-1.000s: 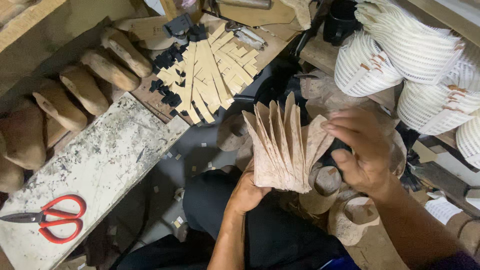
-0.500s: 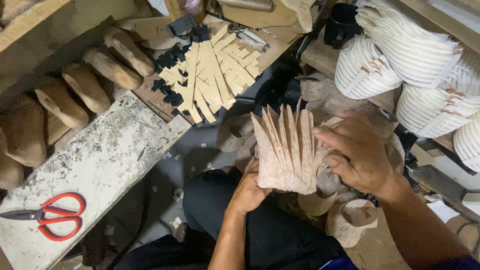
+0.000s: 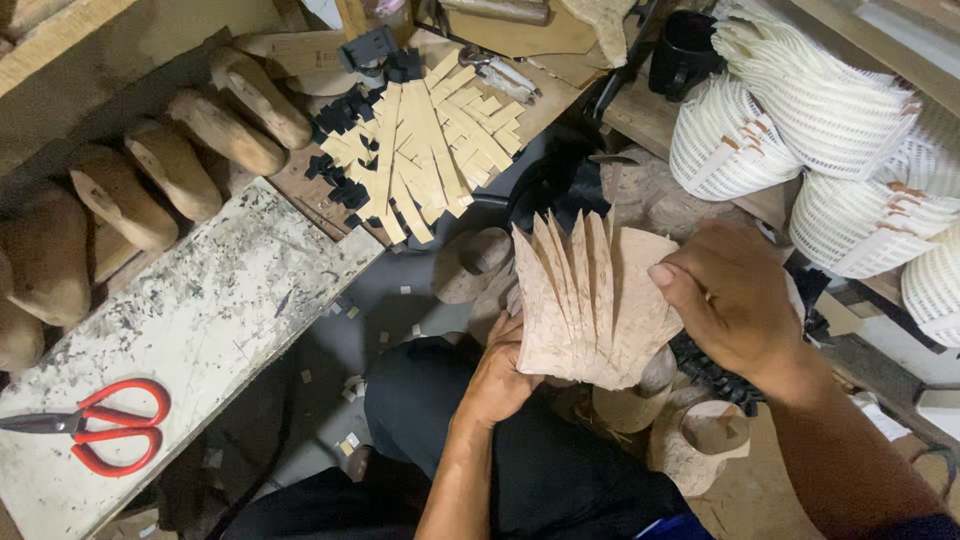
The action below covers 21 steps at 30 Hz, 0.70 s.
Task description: The person sits on the workshop floor and gathers cut shoe upper pieces one at a time from a pile, aligning and stacking them into a neat bundle. They press the stack together, secure it with a strap and tape, and set the finished bundle aside.
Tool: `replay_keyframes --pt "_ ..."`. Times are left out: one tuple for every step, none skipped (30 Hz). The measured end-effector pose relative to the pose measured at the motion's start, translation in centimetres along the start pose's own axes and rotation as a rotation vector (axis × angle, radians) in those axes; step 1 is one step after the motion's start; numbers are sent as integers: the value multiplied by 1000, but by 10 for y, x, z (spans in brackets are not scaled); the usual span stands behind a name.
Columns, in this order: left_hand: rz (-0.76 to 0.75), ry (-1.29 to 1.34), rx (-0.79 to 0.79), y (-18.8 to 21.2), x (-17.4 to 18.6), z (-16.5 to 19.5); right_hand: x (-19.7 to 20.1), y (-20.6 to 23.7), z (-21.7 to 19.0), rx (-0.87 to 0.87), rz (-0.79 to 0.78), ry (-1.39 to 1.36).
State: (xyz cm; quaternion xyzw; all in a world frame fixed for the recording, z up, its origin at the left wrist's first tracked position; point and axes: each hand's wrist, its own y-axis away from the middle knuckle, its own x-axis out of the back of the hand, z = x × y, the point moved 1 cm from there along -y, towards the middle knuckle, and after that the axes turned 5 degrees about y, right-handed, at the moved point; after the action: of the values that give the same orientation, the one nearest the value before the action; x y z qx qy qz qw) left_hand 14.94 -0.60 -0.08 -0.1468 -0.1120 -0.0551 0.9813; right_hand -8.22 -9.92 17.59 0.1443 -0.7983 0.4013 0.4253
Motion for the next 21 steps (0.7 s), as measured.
replay_keyframes --pt "-4 -16 17 0 0 -2 1 -1 -1 -19 -2 9" --pt "1 -26 26 1 -1 -4 2 0 -4 -40 -6 18" --pt "7 -36 34 2 -1 -6 4 0 -5 -59 -10 26" --pt "14 -47 41 2 -2 -8 5 0 -8 -55 8 26" --pt "15 -53 37 3 -2 -9 6 0 -10 -51 26 25" --pt "16 -60 33 3 -2 -10 7 -1 -12 -47 43 24" --pt "16 -66 29 4 -2 -11 6 -2 -13 -43 31 20" --pt "13 -71 35 4 -3 -11 6 -3 -14 -38 21 18" --pt "11 -77 41 4 -3 -11 6 -5 -14 -33 11 17" --pt "9 -82 48 5 -3 -11 5 -6 -15 -36 8 45" --pt "15 -86 40 5 -2 -10 4 -7 -16 -38 5 73" --pt "21 -90 33 5 -2 -9 4 -8 -17 -41 2 100" --pt "28 -94 26 5 -1 -9 4 -8 -17 -49 3 91" --pt "30 -97 26 5 0 -8 4 -9 -18 -57 4 81" --pt "32 -99 26 5 0 -7 5 -9 -19 -66 5 71" --pt "34 -101 25 5 1 -6 6 -10 -20 -70 0 68" --pt "37 -89 27 5 1 -6 6 -10 -20 -75 -4 63" --pt "41 -76 28 5 1 -5 7 -11 -22 -79 -9 59" --pt "45 -63 30 5 1 -4 8 -11 -23 -91 -16 61" --pt "44 -64 32 5 1 -4 8 -12 -24 -102 -24 62" --pt "43 -66 34 5 1 -3 8 -14 -25 -113 -32 63"
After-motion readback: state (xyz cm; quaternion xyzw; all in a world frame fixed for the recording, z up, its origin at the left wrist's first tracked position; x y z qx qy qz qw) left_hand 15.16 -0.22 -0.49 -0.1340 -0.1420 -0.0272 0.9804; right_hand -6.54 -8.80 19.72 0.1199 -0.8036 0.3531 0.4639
